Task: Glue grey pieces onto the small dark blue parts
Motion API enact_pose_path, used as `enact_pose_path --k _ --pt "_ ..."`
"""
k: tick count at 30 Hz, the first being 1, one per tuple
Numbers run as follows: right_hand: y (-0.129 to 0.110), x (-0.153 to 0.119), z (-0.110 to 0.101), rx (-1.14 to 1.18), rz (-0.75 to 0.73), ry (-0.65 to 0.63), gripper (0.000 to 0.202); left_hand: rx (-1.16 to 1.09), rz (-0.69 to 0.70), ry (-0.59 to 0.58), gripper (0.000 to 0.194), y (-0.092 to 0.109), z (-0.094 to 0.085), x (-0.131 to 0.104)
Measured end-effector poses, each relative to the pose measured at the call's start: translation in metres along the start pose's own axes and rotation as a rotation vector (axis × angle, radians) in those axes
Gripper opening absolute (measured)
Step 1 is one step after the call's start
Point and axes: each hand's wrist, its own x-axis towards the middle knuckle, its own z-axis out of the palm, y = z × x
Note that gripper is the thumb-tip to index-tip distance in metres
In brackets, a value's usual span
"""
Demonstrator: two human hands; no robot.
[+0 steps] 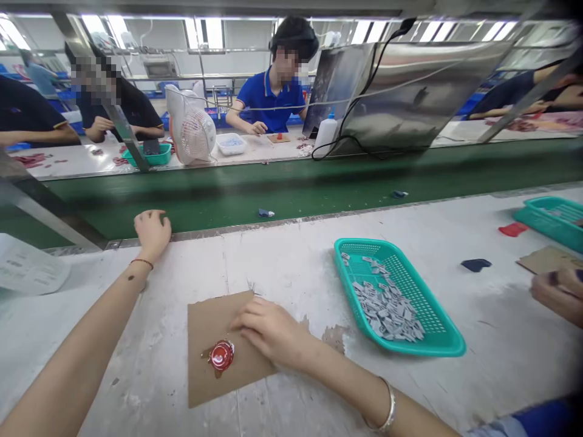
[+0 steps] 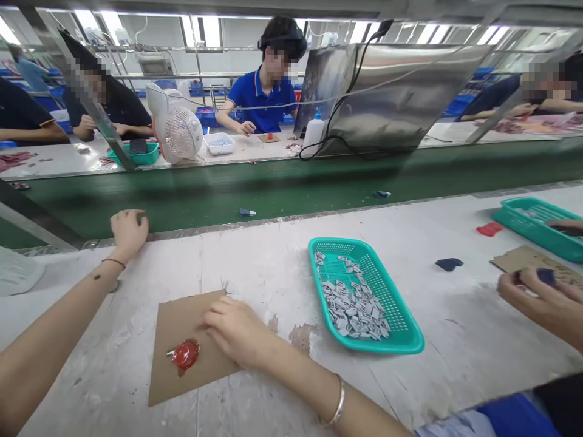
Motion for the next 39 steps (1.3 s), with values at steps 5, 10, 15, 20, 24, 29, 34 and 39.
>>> enact_pose_path --k 5,10,15,20,24,29,34,39 --pt "0.002 -0.004 0.002 0.194 -0.007 -0.042 0.032 -0.067 0.355 -0.151 0.030 0.064 0.020 -0.007" --pt "-0.003 -0.011 -0.010 0.283 0.031 -0.048 0.048 -0.130 0.550 -0.304 0.042 0.131 0.053 -0.021" --pt "0.003 -0.013 0.004 0.138 0.142 0.033 0.024 -0.192 0.532 -0.404 0.037 0.161 0.072 -0.027" --pt "0.007 -0.014 0.016 0.005 0.056 0.044 0.021 -0.337 0.376 -0.431 0.021 0.153 0.070 -0.021" --pt "0.002 -0.014 0.011 -0.098 -0.018 0.024 0.033 -0.555 0.181 -0.413 0.015 0.142 0.063 -0.014" --pt "0.000 -0.013 0.007 -0.127 -0.030 0.026 0.029 -0.956 -0.152 -0.389 0.013 0.132 0.046 -0.021" --pt "0.005 -0.011 0.008 -0.063 -0.004 0.057 0.017 -1.306 -0.365 -0.477 0.018 0.101 0.000 -0.064" --pt "0.007 -0.007 0.008 -0.078 -0.035 0.051 0.016 -1.453 -0.541 -0.446 0.019 0.063 -0.049 -0.127"
